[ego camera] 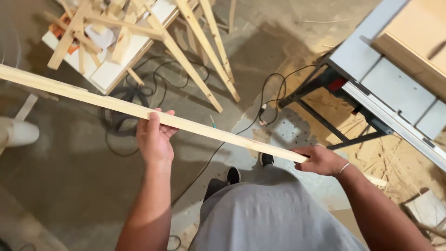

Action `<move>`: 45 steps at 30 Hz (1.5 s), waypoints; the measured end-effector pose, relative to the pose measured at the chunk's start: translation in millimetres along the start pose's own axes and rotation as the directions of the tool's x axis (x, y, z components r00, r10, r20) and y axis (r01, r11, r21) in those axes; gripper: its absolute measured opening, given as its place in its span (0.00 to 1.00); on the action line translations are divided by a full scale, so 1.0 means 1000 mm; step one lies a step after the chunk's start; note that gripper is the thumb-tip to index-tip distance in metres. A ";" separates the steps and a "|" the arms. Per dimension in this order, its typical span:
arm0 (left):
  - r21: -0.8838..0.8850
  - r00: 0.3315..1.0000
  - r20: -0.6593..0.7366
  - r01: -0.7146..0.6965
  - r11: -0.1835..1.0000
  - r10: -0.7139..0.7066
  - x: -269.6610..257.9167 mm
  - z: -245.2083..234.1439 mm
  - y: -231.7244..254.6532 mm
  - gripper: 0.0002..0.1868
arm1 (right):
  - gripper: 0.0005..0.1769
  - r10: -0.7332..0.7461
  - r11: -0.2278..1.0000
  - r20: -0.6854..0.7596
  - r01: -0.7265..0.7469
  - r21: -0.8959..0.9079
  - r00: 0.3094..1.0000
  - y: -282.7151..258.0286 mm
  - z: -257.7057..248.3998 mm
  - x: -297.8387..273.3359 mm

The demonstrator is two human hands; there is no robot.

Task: Cutting notches into wooden strips using a table saw with a crosscut sled.

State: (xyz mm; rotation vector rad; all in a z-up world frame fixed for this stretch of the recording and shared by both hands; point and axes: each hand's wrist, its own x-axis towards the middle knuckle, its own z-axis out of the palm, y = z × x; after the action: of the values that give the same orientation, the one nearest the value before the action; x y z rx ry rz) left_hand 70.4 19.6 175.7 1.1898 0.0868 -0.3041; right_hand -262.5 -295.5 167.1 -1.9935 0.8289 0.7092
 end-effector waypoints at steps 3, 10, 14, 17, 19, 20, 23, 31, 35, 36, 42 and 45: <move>-0.053 0.989 -0.104 0.098 0.994 -0.103 0.013 0.001 0.002 0.18 | 0.26 -0.063 0.997 -0.097 0.058 -0.060 0.993 0.012 0.005 -0.018; -0.079 0.986 -0.104 0.119 0.990 -0.127 0.040 -0.013 0.019 0.18 | 0.33 0.051 0.975 -0.321 -0.117 -0.189 0.946 0.035 0.016 -0.055; -0.132 0.986 -0.084 0.134 0.982 -0.146 0.035 -0.003 0.026 0.26 | 0.31 0.010 0.977 -0.425 -0.099 -0.189 0.905 0.049 0.024 -0.064; -0.164 0.979 -0.072 0.178 0.970 -0.191 0.017 0.015 0.038 0.28 | 0.30 -0.106 0.972 -0.514 -0.021 -0.235 0.851 0.056 0.027 -0.067; -0.169 0.971 -0.056 0.219 0.961 -0.232 0.011 0.018 0.037 0.26 | 0.28 -0.180 0.959 -0.561 0.018 -0.281 0.808 0.054 0.029 -0.064; -0.197 0.971 -0.058 0.217 0.956 -0.232 0.012 0.015 0.028 0.28 | 0.23 -0.256 0.945 -0.599 0.068 -0.319 0.759 0.053 0.030 -0.060; -0.137 0.958 0.036 0.288 0.948 -0.285 -0.002 0.022 -0.012 0.36 | 0.19 -0.383 0.906 -0.667 0.118 -0.407 0.638 0.053 0.034 -0.053; 0.076 0.895 0.227 0.376 0.924 -0.383 -0.057 0.042 -0.101 0.29 | 0.16 -0.478 0.855 -0.665 0.129 -0.503 0.574 -0.014 0.047 -0.032; 0.104 0.867 0.185 0.451 0.887 -0.462 -0.036 0.039 -0.111 0.31 | 0.16 -0.503 0.836 -0.682 0.099 -0.540 0.531 0.002 0.045 -0.025; 0.110 0.861 0.181 0.463 0.880 -0.475 -0.028 0.038 -0.113 0.32 | 0.19 -0.474 0.853 -0.657 0.119 -0.508 0.586 0.004 0.038 -0.028; 0.066 0.906 0.173 0.381 0.922 -0.387 0.040 0.032 -0.095 0.34 | 0.22 -0.223 0.951 -0.660 0.010 -0.310 0.717 0.091 0.011 -0.054; -0.023 0.916 -0.024 0.399 0.917 -0.400 0.072 0.049 -0.104 0.17 | 0.21 0.015 0.966 -0.584 -0.162 -0.201 0.811 0.134 0.001 -0.070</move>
State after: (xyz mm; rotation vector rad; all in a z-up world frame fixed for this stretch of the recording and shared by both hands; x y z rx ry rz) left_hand 105.6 -74.1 84.4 1.1538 0.3600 -0.6456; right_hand -409.1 -331.3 152.8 -2.4562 1.2469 0.2409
